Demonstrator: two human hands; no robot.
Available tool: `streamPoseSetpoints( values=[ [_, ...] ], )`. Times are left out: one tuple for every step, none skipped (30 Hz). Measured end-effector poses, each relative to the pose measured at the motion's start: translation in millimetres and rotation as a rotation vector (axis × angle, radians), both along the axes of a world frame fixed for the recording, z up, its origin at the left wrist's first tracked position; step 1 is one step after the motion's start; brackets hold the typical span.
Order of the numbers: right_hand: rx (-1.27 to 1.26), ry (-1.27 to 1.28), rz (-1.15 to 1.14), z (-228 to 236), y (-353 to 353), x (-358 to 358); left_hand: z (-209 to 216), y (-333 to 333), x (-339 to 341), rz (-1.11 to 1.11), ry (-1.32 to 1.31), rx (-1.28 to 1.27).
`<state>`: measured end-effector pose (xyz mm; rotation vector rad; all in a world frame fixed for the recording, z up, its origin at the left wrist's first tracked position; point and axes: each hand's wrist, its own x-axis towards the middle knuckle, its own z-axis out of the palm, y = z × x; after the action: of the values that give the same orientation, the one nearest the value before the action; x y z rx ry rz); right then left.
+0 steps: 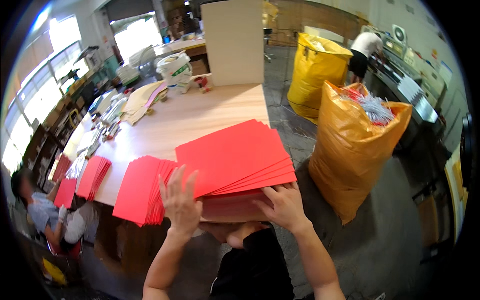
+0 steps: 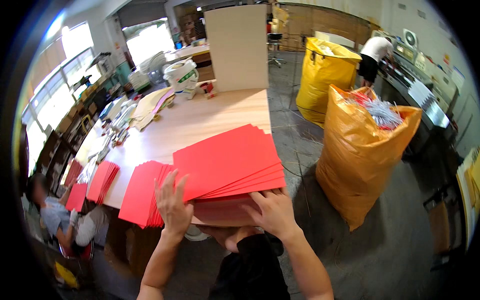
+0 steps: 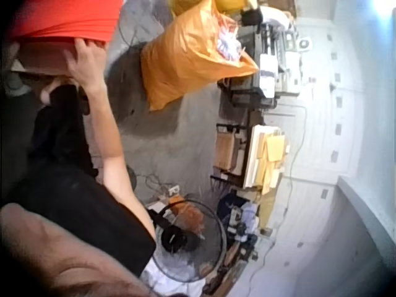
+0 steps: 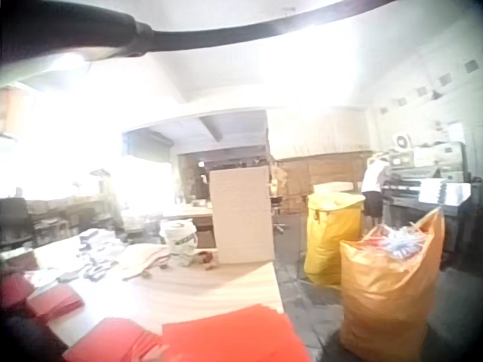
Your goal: The person counts and checks individual red paper sheets from a stack on a table, flipping through them one by one.
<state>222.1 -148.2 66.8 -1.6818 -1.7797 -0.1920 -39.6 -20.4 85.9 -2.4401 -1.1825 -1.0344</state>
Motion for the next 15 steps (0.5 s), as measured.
streamPoseSetpoints(
  values=[
    [0.026,-0.048,-0.016,-3,1,-2,-7,6,-13,-0.056,-0.060,0.002],
    [0.054,-0.094,-0.031,-8,3,-2,-18,16,-25,-0.110,-0.120,0.007],
    [0.076,-0.143,-0.047,-15,3,-1,-26,20,-33,-0.166,-0.184,0.006],
    [0.169,-0.155,-0.055,-21,6,1,-19,13,-27,-0.201,-0.221,-0.043],
    [0.208,-0.160,-0.062,-28,10,2,-17,5,-27,-0.227,-0.197,-0.019],
    [0.244,-0.167,-0.073,-36,11,4,-17,-2,-25,-0.257,-0.176,0.002],
    [0.287,-0.170,-0.088,-42,14,6,-14,-9,-22,-0.290,-0.150,0.028],
    [0.304,-0.182,-0.091,-46,15,7,-10,-24,-19,-0.340,-0.192,0.009],
    [0.311,-0.179,-0.079,-49,15,8,-14,-33,-22,-0.322,-0.224,-0.001],
    [0.317,-0.177,-0.070,-51,15,9,-19,-40,-23,-0.308,-0.258,-0.012],
    [0.323,-0.176,-0.065,-52,14,11,-25,-47,-24,-0.296,-0.292,-0.023],
    [0.324,-0.175,-0.062,-52,14,11,-38,-45,-28,-0.140,-0.303,0.039],
    [0.328,-0.171,-0.058,-50,15,9,-58,-46,-32,-0.124,-0.581,-0.207],
    [0.335,-0.168,-0.051,-47,16,7,-80,-48,-37,-0.105,-0.858,-0.452],
    [0.335,-0.153,-0.048,-46,17,5,-85,-48,-41,-0.082,-1.130,-0.700]
  ],
)
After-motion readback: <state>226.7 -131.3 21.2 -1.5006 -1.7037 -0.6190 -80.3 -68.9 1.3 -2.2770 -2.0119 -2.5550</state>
